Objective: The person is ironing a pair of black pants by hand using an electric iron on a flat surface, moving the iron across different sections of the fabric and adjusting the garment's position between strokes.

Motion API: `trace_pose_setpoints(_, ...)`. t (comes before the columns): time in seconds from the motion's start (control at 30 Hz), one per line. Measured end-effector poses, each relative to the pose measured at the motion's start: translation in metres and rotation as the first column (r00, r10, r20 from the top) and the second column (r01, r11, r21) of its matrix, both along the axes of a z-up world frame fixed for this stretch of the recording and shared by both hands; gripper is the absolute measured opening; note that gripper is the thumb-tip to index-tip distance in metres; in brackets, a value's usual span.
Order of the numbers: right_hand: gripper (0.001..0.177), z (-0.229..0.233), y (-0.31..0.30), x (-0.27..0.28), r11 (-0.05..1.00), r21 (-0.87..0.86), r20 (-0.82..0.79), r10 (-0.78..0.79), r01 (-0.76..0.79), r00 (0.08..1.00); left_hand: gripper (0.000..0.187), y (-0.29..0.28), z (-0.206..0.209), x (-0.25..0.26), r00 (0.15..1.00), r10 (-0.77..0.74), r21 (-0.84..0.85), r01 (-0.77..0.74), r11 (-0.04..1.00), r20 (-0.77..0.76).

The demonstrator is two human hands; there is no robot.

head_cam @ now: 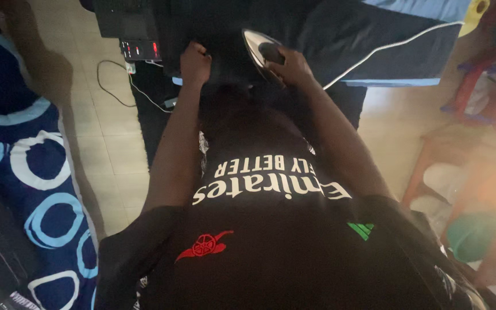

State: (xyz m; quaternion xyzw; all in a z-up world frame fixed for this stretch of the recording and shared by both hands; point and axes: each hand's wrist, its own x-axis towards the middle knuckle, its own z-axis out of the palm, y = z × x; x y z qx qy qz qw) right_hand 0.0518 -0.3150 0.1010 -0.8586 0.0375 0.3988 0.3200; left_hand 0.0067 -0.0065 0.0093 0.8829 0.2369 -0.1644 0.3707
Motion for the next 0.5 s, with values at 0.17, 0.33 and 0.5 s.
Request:
trace_pose_setpoints(0.17, 0.064, 0.011, 0.01, 0.001, 0.996, 0.052, 0.201, 0.06, -0.071, 0.978, 0.019, -0.003, 0.019, 0.0, 0.999, 0.042, -0.002, -0.042, 0.999, -0.011)
trace_pose_setpoints(0.33, 0.063, 0.009, 0.031, 0.009, 0.97, 0.139, 0.264, 0.157, -0.199, 0.952, 0.017, 0.003, -0.009, -0.01, 0.987, 0.026, -0.042, -0.019, 0.999, 0.16)
trace_pose_setpoints(0.5, 0.062, -0.008, 0.042, 0.027, 0.944, 0.167, 0.431, 0.191, -0.286, 0.882, 0.021, 0.008, -0.027, -0.02, 0.921, -0.043, -0.029, 0.059, 0.998, 0.388)
